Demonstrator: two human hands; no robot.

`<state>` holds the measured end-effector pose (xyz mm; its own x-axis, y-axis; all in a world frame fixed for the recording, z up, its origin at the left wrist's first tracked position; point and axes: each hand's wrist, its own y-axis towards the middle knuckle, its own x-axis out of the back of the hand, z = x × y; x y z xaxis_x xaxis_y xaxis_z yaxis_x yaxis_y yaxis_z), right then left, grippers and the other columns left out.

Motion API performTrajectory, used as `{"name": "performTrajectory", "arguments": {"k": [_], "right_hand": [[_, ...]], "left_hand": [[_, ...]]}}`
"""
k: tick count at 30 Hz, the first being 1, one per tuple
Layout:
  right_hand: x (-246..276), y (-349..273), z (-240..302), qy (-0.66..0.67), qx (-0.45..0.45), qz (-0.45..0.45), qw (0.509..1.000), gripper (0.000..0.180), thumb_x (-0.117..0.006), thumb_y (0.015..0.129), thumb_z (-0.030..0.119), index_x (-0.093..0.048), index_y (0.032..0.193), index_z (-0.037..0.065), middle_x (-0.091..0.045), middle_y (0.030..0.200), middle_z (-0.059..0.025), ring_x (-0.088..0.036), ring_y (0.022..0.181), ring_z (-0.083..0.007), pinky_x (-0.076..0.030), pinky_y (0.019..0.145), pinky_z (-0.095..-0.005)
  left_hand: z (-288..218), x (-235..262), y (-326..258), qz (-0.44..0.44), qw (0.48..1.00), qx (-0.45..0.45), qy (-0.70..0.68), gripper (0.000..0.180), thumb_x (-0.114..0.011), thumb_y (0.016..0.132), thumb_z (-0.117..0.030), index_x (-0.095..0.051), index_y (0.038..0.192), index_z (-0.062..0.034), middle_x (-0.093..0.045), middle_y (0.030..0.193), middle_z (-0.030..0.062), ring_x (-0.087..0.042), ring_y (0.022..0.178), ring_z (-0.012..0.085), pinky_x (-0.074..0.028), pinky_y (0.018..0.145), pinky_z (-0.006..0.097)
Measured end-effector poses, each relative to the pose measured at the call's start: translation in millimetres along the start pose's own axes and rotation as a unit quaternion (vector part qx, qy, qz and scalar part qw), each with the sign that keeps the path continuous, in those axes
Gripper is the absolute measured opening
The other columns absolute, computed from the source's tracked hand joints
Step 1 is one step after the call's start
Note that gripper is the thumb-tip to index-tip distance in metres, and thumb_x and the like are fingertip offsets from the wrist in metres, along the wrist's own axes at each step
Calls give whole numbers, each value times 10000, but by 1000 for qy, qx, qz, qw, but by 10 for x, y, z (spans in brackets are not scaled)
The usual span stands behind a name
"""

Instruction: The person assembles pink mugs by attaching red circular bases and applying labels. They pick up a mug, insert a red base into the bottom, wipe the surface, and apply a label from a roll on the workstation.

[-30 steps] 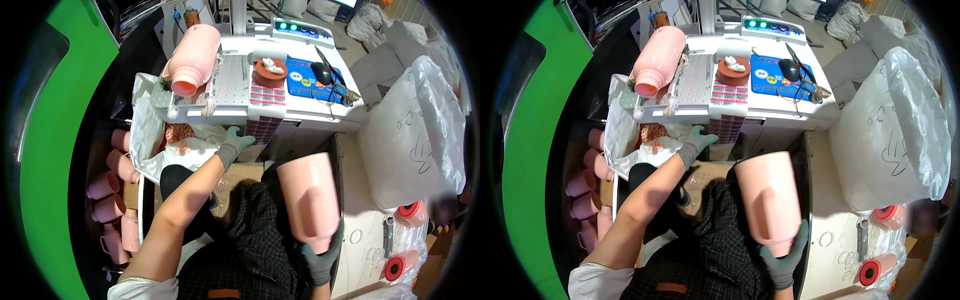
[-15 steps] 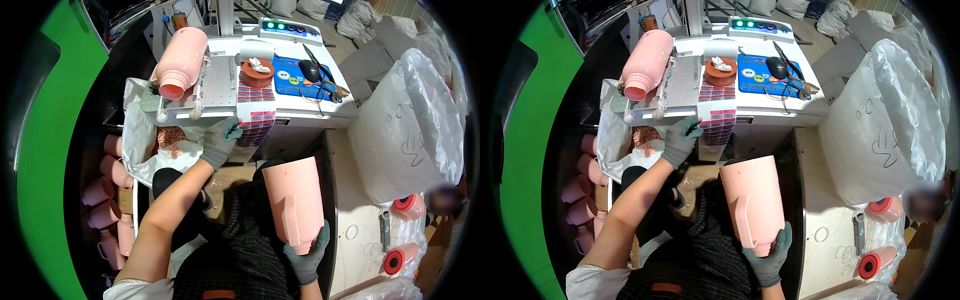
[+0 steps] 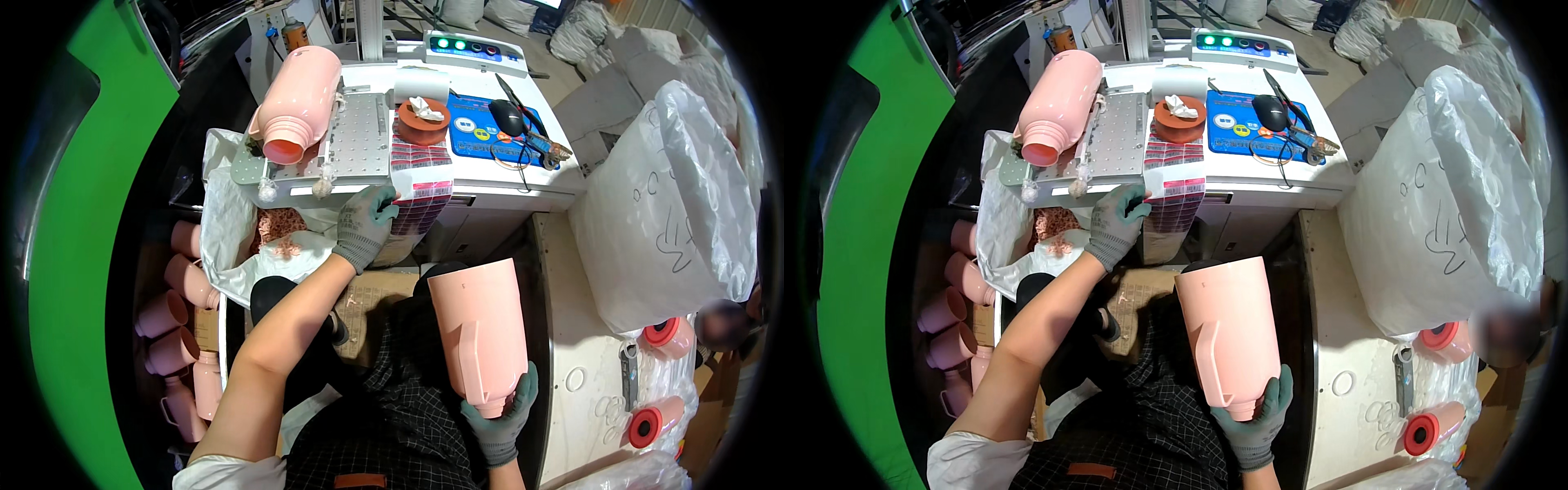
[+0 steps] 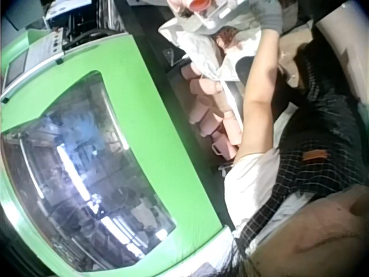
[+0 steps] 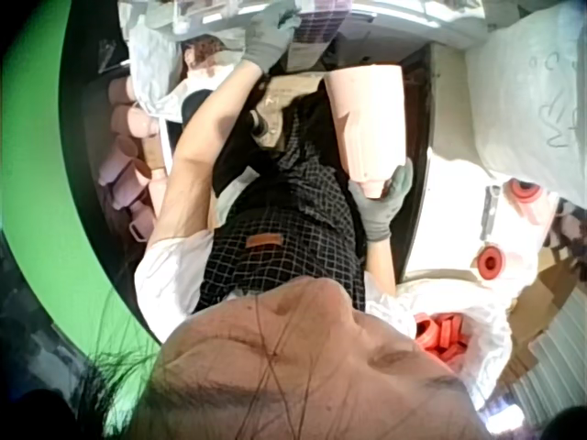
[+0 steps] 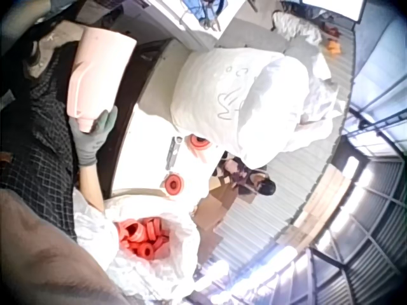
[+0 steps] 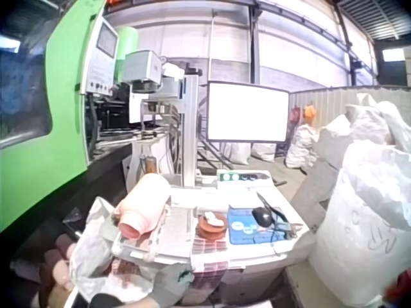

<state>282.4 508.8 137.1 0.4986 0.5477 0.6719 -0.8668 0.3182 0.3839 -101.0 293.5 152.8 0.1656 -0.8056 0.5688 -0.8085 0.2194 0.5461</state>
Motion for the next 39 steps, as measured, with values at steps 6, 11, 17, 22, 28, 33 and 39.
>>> {"name": "performTrajectory", "arguments": {"k": [6, 11, 17, 22, 28, 33, 39], "right_hand": [[-4, -29, 25, -2, -18, -1, 1000, 1223, -974, 693, 336, -255, 1642, 56, -312, 1648, -219, -413, 1479, -400, -416, 1187, -520], [12, -15, 54, 3, -4, -7, 1000, 1230, -979, 682, 319, -256, 1644, 64, -316, 1645, -216, -409, 1481, -397, -414, 1187, -521], [-24, -105, 78, 12, -27, -11, 999, 1205, -969, 696, 346, -272, 1649, 108, -287, 1653, -229, -384, 1494, -408, -409, 1183, -536], [-37, -94, 164, -47, 2, -25, 999, 1211, -974, 686, 383, -274, 1650, 162, -303, 1626, -262, -410, 1453, -471, -425, 1147, -574], [-73, -112, 239, -104, 45, -31, 993, 1202, -982, 681, 379, -282, 1643, 201, -323, 1602, -285, -442, 1414, -496, -468, 1093, -585], [-88, -133, 292, -118, 44, -30, 992, 1178, -978, 697, 353, -282, 1637, 210, -320, 1595, -299, -449, 1399, -505, -483, 1068, -593], [-92, -140, 252, -109, 41, -30, 993, 1188, -979, 693, 342, -278, 1642, 203, -312, 1600, -296, -414, 1426, -511, -463, 1091, -595]], "left_hand": [[-79, 11, -57, 31, 991, 102, -81, 232, -781, 830, -86, -750, 1053, -27, -729, 865, 107, -698, 738, 185, -560, 731, 335], [-146, 12, -47, 4, 990, 122, -74, 190, -795, 822, -91, -758, 994, -20, -726, 869, 100, -691, 756, 170, -554, 736, 325], [-93, 101, -217, -32, 999, 25, 4, 225, -802, 840, -75, -745, 1049, -13, -730, 899, 96, -678, 833, 134, -539, 748, 298], [-855, 300, -791, 6, 842, 324, -432, 168, -847, 855, -76, -745, 985, -47, -725, 887, 29, -625, 712, 105, -513, 634, 244], [-1408, 616, -895, 183, 764, 369, -497, 148, -714, 940, -103, -750, 1014, 19, -734, 858, 58, -642, 702, 83, -509, 634, 221], [-1347, 651, -966, 198, 777, 388, -454, 162, -674, 958, -89, -743, 1022, 44, -743, 904, 72, -653, 693, 85, -531, 641, 225], [-1254, 657, -1066, 172, 822, 288, -460, 329, -719, 989, -271, -734, 1012, 57, -747, 900, 78, -670, 709, 89, -544, 659, 219]]}}
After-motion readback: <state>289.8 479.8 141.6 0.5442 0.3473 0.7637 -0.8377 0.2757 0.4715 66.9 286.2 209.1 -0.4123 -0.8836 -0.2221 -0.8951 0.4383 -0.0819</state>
